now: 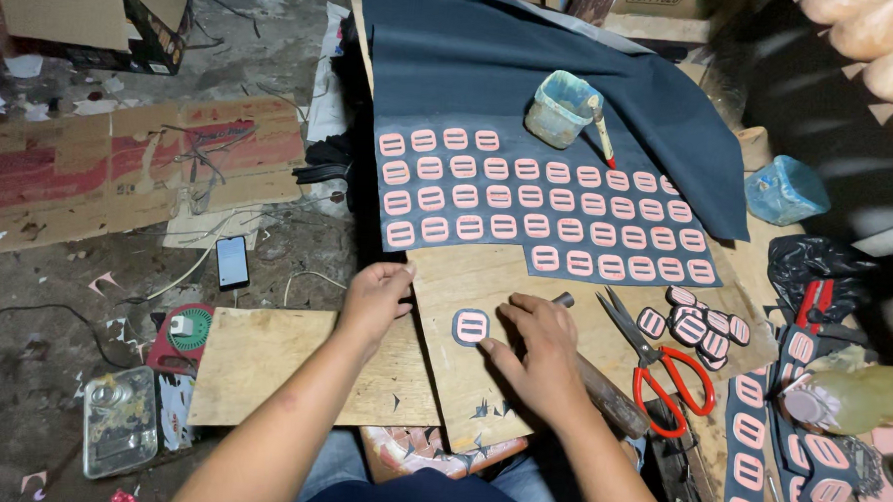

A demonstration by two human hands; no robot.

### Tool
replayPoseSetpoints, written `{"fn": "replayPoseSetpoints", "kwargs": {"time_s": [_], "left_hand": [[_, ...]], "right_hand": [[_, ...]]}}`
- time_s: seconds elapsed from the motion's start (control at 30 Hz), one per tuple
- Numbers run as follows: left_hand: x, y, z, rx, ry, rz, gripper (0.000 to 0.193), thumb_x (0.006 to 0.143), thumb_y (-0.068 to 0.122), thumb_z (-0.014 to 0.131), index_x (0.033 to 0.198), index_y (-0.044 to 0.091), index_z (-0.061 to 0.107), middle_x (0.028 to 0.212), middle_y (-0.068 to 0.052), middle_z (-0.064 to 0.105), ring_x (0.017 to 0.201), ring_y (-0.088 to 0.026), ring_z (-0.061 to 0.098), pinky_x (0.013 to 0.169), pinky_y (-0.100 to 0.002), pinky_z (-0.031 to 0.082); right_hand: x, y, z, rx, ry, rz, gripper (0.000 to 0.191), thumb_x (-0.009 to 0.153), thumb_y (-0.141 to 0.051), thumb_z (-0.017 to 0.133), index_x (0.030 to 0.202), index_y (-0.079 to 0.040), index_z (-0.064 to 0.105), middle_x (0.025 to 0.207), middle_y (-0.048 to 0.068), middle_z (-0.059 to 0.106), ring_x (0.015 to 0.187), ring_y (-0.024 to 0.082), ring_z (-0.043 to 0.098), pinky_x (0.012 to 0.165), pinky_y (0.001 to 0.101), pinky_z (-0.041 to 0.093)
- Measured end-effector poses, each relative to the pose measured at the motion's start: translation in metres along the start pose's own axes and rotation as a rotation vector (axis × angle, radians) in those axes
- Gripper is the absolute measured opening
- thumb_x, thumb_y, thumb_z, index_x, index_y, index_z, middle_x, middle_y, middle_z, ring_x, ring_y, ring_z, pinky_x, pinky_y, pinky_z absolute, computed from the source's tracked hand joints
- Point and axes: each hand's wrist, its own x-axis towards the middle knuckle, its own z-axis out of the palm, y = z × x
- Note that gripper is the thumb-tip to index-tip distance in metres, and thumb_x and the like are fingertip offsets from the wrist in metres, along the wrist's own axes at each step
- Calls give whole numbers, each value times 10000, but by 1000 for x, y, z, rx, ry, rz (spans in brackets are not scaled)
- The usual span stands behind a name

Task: The person uses a hammer to press down on small rectangular pieces of material on a wooden board. Then, the person uses scissors to cut individual pieces from a strip of material. The cut pieces are placed on the board.

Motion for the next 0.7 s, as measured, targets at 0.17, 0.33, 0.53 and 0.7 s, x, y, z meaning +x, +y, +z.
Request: {"fn": "replayPoseSetpoints", "kwargs": {"time_s": [0.17,0.33,0.53,0.7], "left_hand": [[-19,-21,8,5,20,46,321,857,169,754,1128,41,639,948,-52,683,824,-150,653,694,-313,543],[-39,-39,24,244,80,279,438,836,124,778,1235,-12,659,987,-87,622,820,-137,676,730,-268,535],[-46,-53,32,177,161,291,466,821,74,752,1268,-27,667,990,-47,569,816,-138,648,728,-282,535],[-50,-52,26,430,99,444,447,883,98,740,1283,-67,630,898,-50,579,779,-154,612,719,-290,512]], "right_hand": [[-22,-4,-10,-106,48,43,470,786,-252,785,1187,-32,678,1292,200,613,1189,408,544,1005,497,427],[-31,1,-19,-52,-1,118,465,816,-219,762,1233,-37,668,1353,173,619,1193,383,587,991,448,471],[-29,16,-23,-53,14,216,466,791,-174,759,1226,-40,658,1244,163,650,1121,374,611,927,434,496],[-31,13,-21,-188,63,182,451,749,-145,783,1175,-37,683,1081,153,663,1002,379,597,871,478,484]]}}
